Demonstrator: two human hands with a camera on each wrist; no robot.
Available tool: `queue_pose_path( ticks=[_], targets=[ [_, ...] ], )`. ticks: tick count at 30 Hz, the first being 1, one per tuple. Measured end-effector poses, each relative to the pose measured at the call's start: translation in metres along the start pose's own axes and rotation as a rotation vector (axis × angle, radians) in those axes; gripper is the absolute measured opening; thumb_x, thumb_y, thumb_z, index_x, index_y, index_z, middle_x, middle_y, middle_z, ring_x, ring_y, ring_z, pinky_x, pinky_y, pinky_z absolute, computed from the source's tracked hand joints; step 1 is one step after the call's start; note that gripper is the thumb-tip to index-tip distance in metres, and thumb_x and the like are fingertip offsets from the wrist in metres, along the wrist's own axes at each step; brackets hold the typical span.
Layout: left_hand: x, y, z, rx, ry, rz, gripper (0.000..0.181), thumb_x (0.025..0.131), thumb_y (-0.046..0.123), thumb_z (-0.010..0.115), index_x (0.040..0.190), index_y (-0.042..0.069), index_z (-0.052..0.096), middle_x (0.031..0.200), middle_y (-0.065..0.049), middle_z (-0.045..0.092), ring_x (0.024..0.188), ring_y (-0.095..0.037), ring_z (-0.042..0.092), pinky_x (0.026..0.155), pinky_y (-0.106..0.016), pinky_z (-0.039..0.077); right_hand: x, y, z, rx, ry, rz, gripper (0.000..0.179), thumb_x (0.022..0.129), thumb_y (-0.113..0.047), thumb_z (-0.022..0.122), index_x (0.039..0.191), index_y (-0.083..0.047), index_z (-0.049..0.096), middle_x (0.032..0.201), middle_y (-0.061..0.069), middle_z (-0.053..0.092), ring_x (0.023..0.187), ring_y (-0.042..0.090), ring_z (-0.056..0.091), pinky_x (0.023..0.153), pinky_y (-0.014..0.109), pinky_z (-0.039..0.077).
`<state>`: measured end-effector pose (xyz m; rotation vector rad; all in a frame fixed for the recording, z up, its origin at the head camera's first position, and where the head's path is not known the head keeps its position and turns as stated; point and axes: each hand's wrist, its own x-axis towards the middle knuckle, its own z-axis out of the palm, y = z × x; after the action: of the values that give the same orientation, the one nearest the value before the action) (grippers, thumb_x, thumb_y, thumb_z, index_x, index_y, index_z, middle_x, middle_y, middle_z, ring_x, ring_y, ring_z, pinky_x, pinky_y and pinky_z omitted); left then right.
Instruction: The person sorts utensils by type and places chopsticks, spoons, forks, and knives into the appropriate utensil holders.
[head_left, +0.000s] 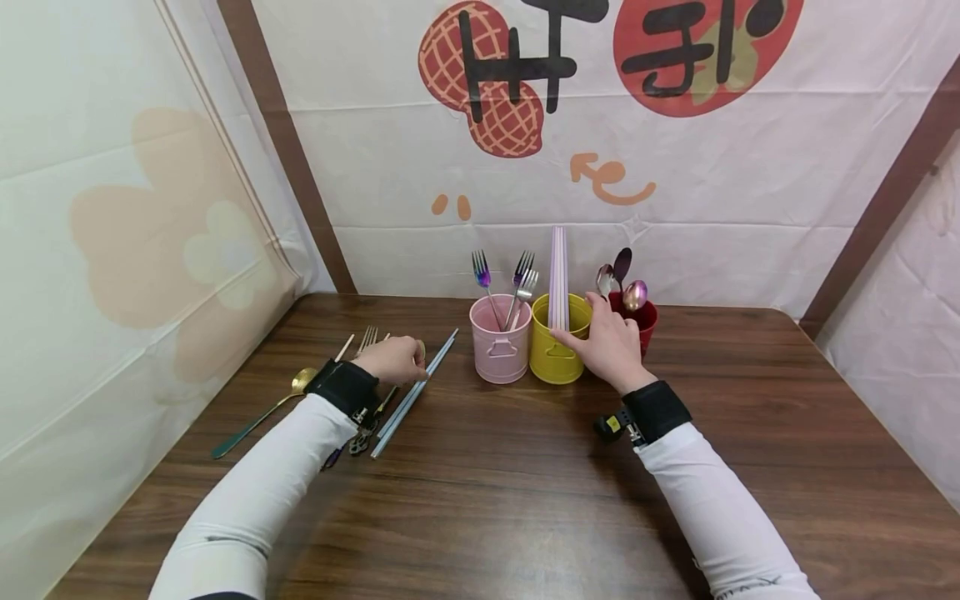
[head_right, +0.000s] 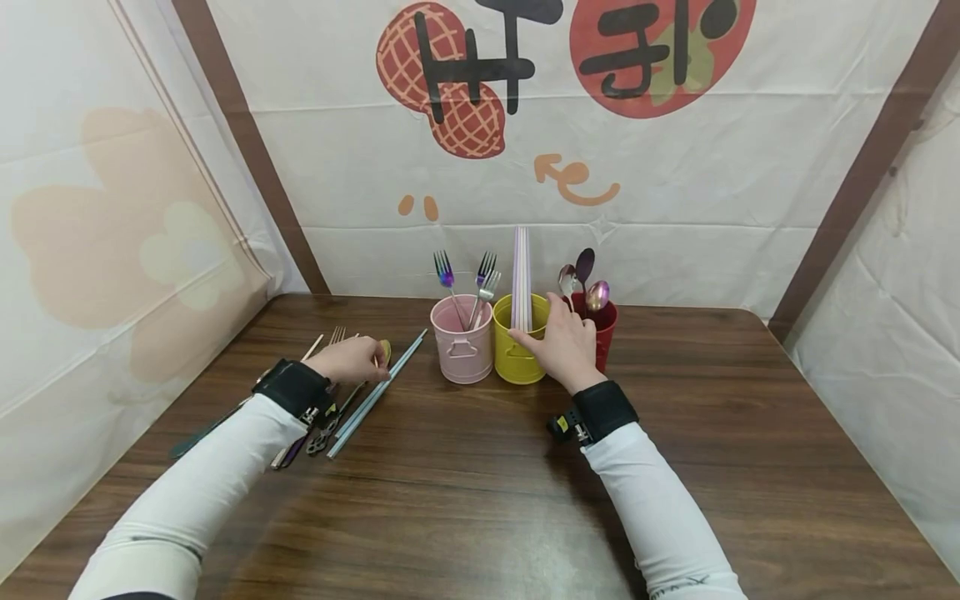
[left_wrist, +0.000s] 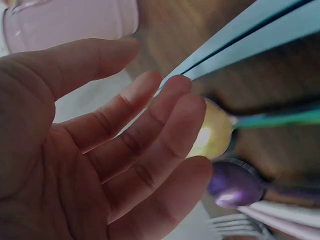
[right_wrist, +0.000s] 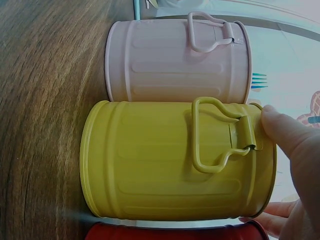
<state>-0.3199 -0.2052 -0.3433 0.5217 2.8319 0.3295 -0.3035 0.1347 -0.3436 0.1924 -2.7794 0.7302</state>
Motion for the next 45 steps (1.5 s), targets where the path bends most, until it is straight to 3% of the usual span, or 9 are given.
queue_pose_path(
  ticks=[2, 5, 7, 11, 20, 25, 35, 40, 45],
  targets=[
    [0.005, -0.002, 0.007, 0.004, 0.009, -0.002, 0.014, 0.087, 0.021, 0.069, 0.079, 0.012, 0.06, 0.063, 0.001, 0.06, 0.055, -0.012, 0.056, 0.086, -0.045, 0.044, 0.0, 0.0, 0.0, 0.004, -0.002, 0.002, 0.088, 0.085, -0.057, 0.066, 0.144, 0.0, 0.033, 0.136, 0.022, 0.05, 0.111, 0.039, 0.053, 0.091, 0.051, 0.033],
    [0.011, -0.005, 0.015, 0.008, 0.02, -0.02, 0.015, 0.083, 0.018, 0.071, 0.075, 0.012, 0.061, 0.06, 0.002, 0.059, 0.052, -0.012, 0.055, 0.068, -0.036, 0.049, 0.0, 0.0, 0.001, 0.007, -0.005, 0.0, 0.088, 0.085, -0.057, 0.065, 0.145, 0.0, 0.033, 0.137, 0.021, 0.05, 0.112, 0.039, 0.053, 0.091, 0.051, 0.033],
    [0.014, -0.006, 0.019, 0.014, 0.024, -0.033, 0.015, 0.081, 0.016, 0.072, 0.071, 0.013, 0.061, 0.059, 0.003, 0.058, 0.051, -0.012, 0.054, 0.053, -0.031, 0.044, 0.001, 0.0, 0.001, 0.008, -0.005, 0.0, 0.089, 0.085, -0.057, 0.066, 0.145, 0.0, 0.032, 0.138, 0.021, 0.049, 0.113, 0.039, 0.053, 0.092, 0.051, 0.033],
    [0.019, -0.004, 0.022, 0.015, 0.029, -0.059, 0.016, 0.078, 0.013, 0.071, 0.066, 0.012, 0.061, 0.056, 0.002, 0.058, 0.048, -0.013, 0.054, 0.046, -0.027, 0.041, 0.001, 0.001, 0.002, 0.008, 0.002, 0.002, 0.089, 0.085, -0.057, 0.066, 0.144, -0.001, 0.033, 0.135, 0.022, 0.051, 0.111, 0.039, 0.053, 0.091, 0.051, 0.034],
    [0.026, 0.004, 0.024, -0.033, 0.027, -0.157, 0.016, 0.075, 0.008, 0.069, 0.063, 0.006, 0.058, 0.049, -0.003, 0.058, 0.039, -0.012, 0.055, 0.039, -0.024, 0.045, 0.002, 0.002, 0.001, 0.009, 0.008, 0.002, 0.089, 0.085, -0.057, 0.066, 0.144, 0.0, 0.033, 0.134, 0.022, 0.052, 0.109, 0.038, 0.054, 0.09, 0.051, 0.034],
    [0.028, 0.007, 0.028, -0.078, 0.028, -0.179, 0.018, 0.076, 0.01, 0.071, 0.064, 0.004, 0.058, 0.048, -0.005, 0.059, 0.038, -0.013, 0.055, 0.037, -0.023, 0.045, 0.002, 0.002, 0.001, 0.009, 0.006, 0.005, 0.088, 0.085, -0.057, 0.066, 0.144, 0.0, 0.033, 0.134, 0.022, 0.052, 0.109, 0.038, 0.053, 0.09, 0.051, 0.034],
    [0.025, 0.008, 0.022, -0.126, 0.039, -0.181, 0.024, 0.076, 0.016, 0.072, 0.06, 0.004, 0.058, 0.048, -0.007, 0.059, 0.038, -0.019, 0.057, 0.035, -0.024, 0.043, 0.003, 0.002, 0.002, 0.011, 0.01, 0.001, 0.089, 0.084, -0.058, 0.066, 0.144, 0.0, 0.033, 0.133, 0.021, 0.052, 0.107, 0.038, 0.054, 0.089, 0.05, 0.034],
    [0.025, 0.005, 0.016, -0.151, 0.097, -0.153, 0.032, 0.077, 0.018, 0.069, 0.05, 0.011, 0.054, 0.047, -0.004, 0.057, 0.042, -0.022, 0.059, 0.037, -0.025, 0.042, 0.003, 0.003, 0.003, 0.009, 0.015, 0.002, 0.088, 0.084, -0.058, 0.066, 0.144, -0.001, 0.034, 0.135, 0.021, 0.051, 0.107, 0.038, 0.054, 0.089, 0.049, 0.034],
    [0.021, 0.007, 0.007, -0.239, 0.155, -0.156, 0.024, 0.083, 0.02, 0.069, 0.065, 0.009, 0.058, 0.051, -0.001, 0.056, 0.046, -0.02, 0.059, 0.039, -0.024, 0.041, 0.003, 0.004, 0.003, 0.01, 0.017, 0.008, 0.088, 0.084, -0.057, 0.066, 0.144, -0.002, 0.033, 0.136, 0.02, 0.051, 0.109, 0.038, 0.053, 0.09, 0.05, 0.033]
  ],
)
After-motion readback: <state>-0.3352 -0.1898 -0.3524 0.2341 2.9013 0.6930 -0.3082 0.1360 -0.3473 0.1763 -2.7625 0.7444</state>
